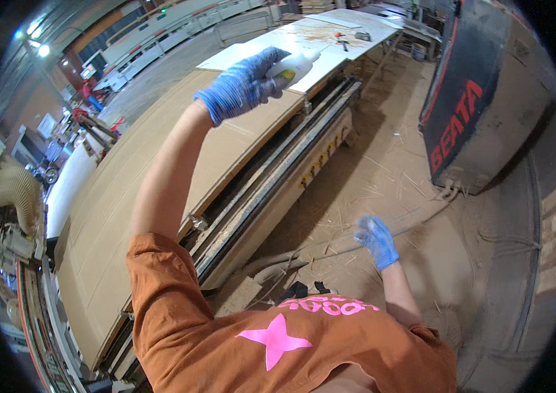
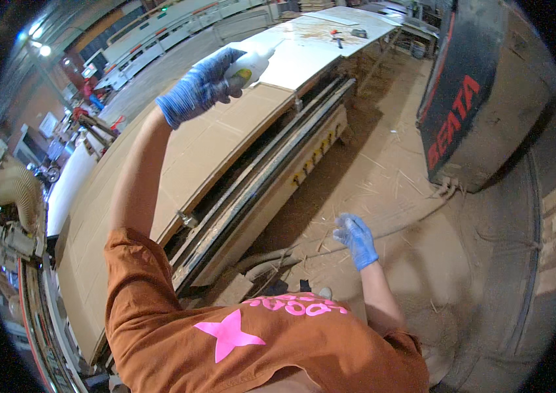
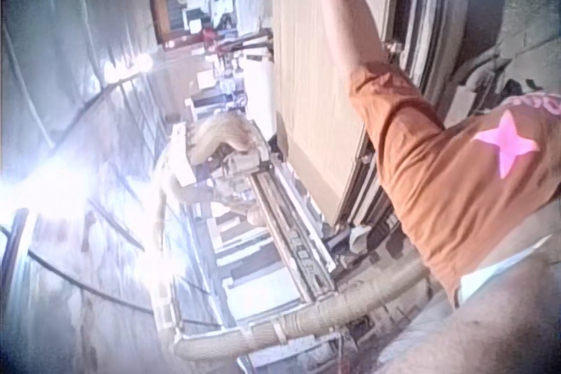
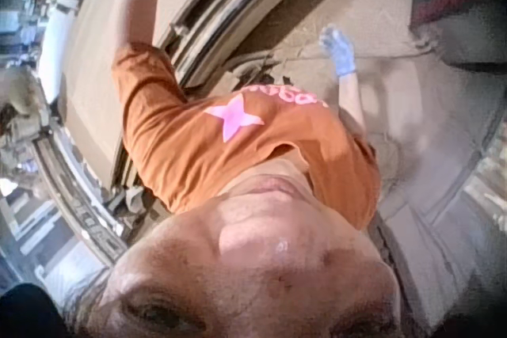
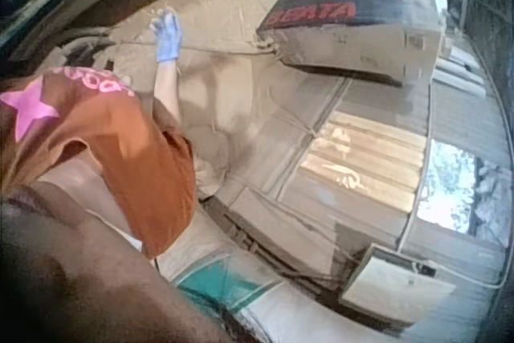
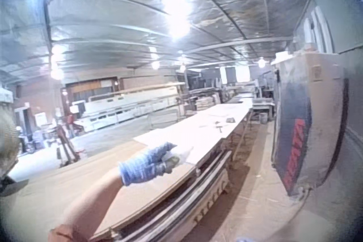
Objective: The person applies glue from a bottle along the seams of a large flat panel on a workbench. They then use their gloved hand to spread the glue along the seams. The person repeats this process on multiple seams of the panel.
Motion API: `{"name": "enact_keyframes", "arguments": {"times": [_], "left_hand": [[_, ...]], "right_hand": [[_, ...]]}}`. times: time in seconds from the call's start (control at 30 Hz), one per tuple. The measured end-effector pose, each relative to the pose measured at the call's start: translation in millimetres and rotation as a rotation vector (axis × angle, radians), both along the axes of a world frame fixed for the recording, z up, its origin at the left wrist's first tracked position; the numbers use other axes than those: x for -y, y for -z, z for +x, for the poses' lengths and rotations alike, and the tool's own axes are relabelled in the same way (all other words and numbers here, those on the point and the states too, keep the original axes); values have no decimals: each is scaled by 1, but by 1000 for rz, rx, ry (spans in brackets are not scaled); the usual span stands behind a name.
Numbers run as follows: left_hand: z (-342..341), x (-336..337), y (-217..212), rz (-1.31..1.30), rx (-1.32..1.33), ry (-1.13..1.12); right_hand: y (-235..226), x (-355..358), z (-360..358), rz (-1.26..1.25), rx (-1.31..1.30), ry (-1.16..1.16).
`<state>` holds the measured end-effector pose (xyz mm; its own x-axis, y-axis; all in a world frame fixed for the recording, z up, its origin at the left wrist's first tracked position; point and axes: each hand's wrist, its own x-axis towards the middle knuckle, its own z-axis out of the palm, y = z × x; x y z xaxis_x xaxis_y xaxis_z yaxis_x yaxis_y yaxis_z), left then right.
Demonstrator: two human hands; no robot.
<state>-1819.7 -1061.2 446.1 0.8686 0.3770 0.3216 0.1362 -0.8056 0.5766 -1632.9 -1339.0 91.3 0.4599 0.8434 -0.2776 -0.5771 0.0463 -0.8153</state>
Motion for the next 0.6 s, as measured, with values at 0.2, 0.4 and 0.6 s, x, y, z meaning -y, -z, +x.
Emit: {"name": "enact_keyframes", "arguments": {"times": [0.2, 0.4, 0.6], "left_hand": [[-17, -3, -56, 102, -125, -61], [-30, 0, -77, 200, -139, -171], [-29, 6, -83, 322, -162, -210]], "right_hand": [[29, -21, -10, 54, -82, -115], [20, -29, -26, 27, -157, -130], [31, -25, -20, 70, -204, -146]]}}
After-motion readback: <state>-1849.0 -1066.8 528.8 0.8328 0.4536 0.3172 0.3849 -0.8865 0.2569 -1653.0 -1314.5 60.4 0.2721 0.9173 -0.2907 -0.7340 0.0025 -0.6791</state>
